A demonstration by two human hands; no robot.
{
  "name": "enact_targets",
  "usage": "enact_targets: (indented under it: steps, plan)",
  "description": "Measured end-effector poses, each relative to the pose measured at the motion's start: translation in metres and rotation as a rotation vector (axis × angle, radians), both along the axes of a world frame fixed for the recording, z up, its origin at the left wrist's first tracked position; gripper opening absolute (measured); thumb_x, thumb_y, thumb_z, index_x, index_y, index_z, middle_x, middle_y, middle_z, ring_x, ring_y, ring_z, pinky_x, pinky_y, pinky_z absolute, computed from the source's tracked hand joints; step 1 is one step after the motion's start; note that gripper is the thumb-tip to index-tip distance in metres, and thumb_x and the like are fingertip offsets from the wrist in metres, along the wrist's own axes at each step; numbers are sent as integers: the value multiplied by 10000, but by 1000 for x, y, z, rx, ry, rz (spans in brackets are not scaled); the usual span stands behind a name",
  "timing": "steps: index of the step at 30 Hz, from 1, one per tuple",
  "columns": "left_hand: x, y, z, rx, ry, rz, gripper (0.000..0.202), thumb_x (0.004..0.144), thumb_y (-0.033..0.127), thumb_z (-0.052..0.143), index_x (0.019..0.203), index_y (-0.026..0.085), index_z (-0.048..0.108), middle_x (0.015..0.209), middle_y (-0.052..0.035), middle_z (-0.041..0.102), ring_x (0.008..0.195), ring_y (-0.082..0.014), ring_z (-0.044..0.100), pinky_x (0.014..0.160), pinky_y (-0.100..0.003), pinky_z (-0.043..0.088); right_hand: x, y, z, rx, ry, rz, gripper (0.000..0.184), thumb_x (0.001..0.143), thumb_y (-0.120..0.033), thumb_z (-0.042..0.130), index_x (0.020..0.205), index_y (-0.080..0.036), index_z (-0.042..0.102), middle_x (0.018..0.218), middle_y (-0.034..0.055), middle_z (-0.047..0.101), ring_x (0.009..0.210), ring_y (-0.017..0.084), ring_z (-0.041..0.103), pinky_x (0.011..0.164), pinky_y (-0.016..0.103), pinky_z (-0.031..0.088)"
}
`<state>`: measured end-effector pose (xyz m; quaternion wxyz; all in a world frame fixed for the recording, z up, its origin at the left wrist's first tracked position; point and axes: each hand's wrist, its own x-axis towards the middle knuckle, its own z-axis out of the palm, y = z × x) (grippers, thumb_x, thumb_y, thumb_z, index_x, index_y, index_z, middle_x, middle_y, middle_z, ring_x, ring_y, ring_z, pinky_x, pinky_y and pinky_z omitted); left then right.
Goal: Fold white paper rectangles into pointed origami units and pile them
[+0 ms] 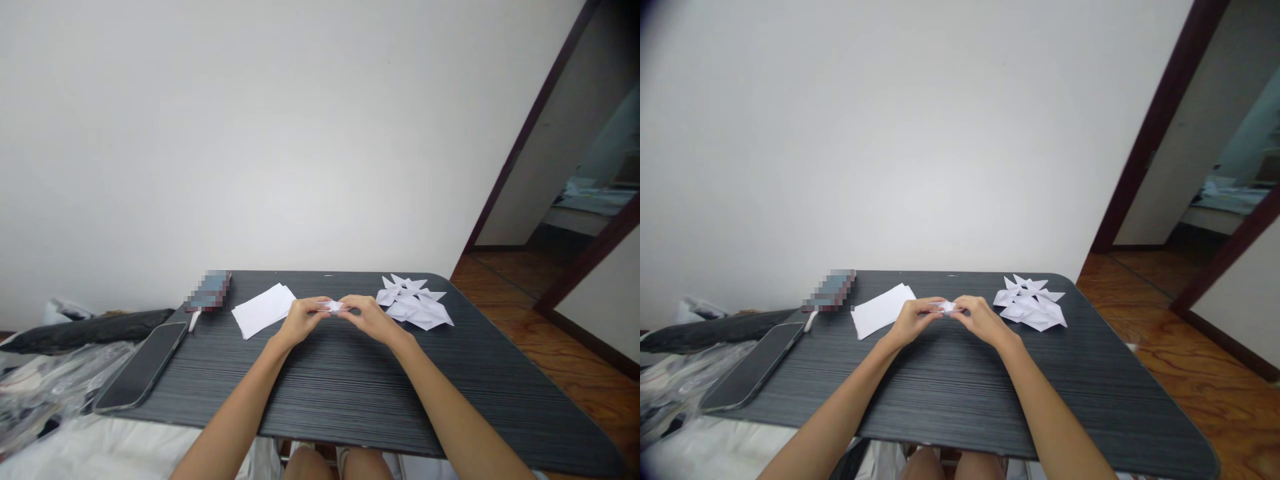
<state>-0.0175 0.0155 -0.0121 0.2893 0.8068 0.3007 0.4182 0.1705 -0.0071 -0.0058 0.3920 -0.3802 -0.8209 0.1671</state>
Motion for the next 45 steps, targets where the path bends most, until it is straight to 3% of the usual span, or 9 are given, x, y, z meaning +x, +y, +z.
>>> enact_targets:
  steps: [9,17,20,23,27,32,39,42,45]
  plan:
    - [4,1,-2,-187,-38,109,253,663,345,600,717,100,632,685,-63,643,615,-149,569,559,-231,437,-1,5,-4,-131,191,-40,151,718,-286,545,667,-149,584,707,42,618,651,142,550,625,262,435]
    - [6,-1,-1,-83,77,121,223,666,333,591,619,118,557,632,-28,604,589,-126,542,564,-221,416,0,3,-4,-180,138,-5,179,711,-309,552,651,-151,611,723,43,629,680,145,552,641,260,427]
    - [7,-4,2,-125,36,97,202,675,314,586,734,127,537,658,-24,607,606,-132,565,577,-225,431,0,4,-5,-220,187,-26,192,711,-324,550,652,-145,587,642,35,615,619,139,556,597,252,426]
    - [7,-7,6,-198,-34,24,371,668,266,599,995,150,467,728,-22,624,635,-138,593,601,-235,451,-1,4,-6,-260,242,-29,160,691,-310,571,723,-155,548,589,5,595,555,125,556,549,234,419]
    - [8,-8,8,-212,-48,18,464,668,233,597,1101,163,447,743,-28,634,678,-147,600,648,-255,459,-3,6,-7,-328,349,-15,347,636,-281,619,931,-181,465,588,-32,599,497,108,551,503,216,413]
    - [8,-2,2,-298,-35,22,407,637,239,618,1020,130,532,732,-46,649,664,-166,608,627,-261,457,-2,8,-8,-456,329,-5,236,628,-319,607,760,-125,579,533,15,604,495,131,562,475,222,410]
    - [6,-2,6,-349,51,26,277,664,350,579,734,88,635,555,-39,629,539,-139,579,550,-224,427,-16,5,-9,-437,357,-13,216,633,-317,605,727,-123,602,518,11,599,470,120,557,453,206,405]
    - [6,-2,6,-289,37,59,276,689,352,555,710,89,637,547,-41,628,516,-127,570,535,-216,420,-18,6,-12,-482,353,26,233,683,-338,549,721,-114,599,595,38,625,430,103,545,396,191,376]
    - [6,2,2,-352,18,-7,331,738,373,492,739,75,637,585,-74,647,495,-135,574,478,-218,416,-15,8,-12,-554,350,91,307,741,-372,465,712,-94,593,660,76,642,441,112,568,389,194,375]
